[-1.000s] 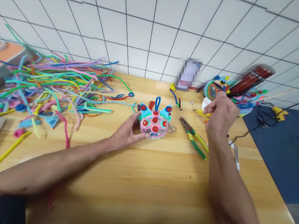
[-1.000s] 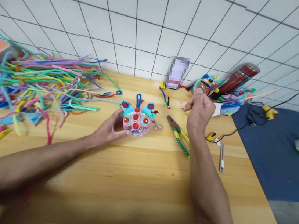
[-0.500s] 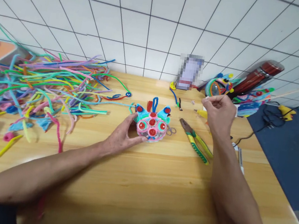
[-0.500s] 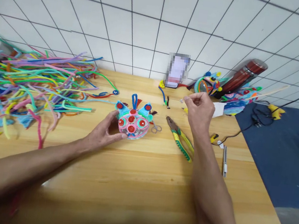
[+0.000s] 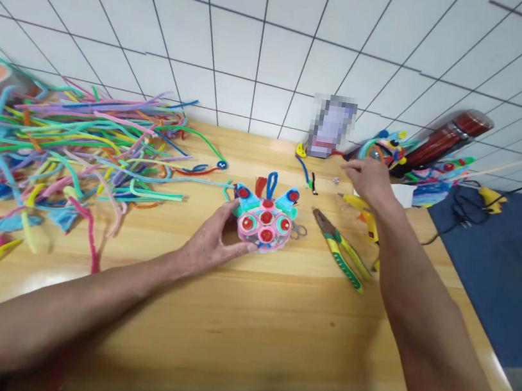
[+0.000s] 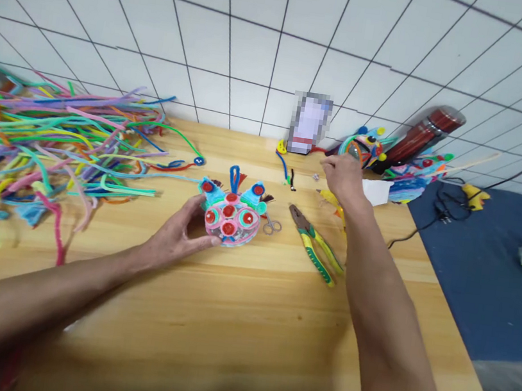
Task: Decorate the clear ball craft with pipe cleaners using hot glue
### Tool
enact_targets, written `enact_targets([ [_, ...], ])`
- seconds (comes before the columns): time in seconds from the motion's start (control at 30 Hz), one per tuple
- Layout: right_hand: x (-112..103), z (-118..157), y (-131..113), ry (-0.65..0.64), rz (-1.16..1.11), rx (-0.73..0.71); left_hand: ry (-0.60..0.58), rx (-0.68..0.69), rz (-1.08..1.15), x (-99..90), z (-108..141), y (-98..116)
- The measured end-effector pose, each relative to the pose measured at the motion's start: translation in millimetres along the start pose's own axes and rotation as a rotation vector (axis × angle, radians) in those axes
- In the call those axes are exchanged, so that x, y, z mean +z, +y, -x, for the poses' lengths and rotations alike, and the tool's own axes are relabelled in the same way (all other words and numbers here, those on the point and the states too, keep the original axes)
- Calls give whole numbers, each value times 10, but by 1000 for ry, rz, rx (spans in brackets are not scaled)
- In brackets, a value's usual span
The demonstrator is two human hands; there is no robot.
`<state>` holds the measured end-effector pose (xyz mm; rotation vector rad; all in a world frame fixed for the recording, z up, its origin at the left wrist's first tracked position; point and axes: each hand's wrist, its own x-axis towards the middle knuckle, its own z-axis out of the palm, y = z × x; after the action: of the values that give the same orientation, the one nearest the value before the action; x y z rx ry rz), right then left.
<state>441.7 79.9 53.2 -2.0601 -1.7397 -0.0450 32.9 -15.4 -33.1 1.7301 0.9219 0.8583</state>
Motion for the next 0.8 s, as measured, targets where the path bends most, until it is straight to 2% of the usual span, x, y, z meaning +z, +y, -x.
enact_targets([
  [0.1, 79, -174, 24, -114, 56, -25, -17, -15, 10, -3, 3, 14],
  [0.33, 212, -444, 153, -277, 193, -128, -27, -7, 8, -21, 6, 76],
  [0.57, 394, -659, 276, -320, 291, -168, -26, 29, 29, 1, 1, 90],
  [0.8, 432, -654, 246, -414, 414, -183, -17, 30, 34, 5, -2, 90],
])
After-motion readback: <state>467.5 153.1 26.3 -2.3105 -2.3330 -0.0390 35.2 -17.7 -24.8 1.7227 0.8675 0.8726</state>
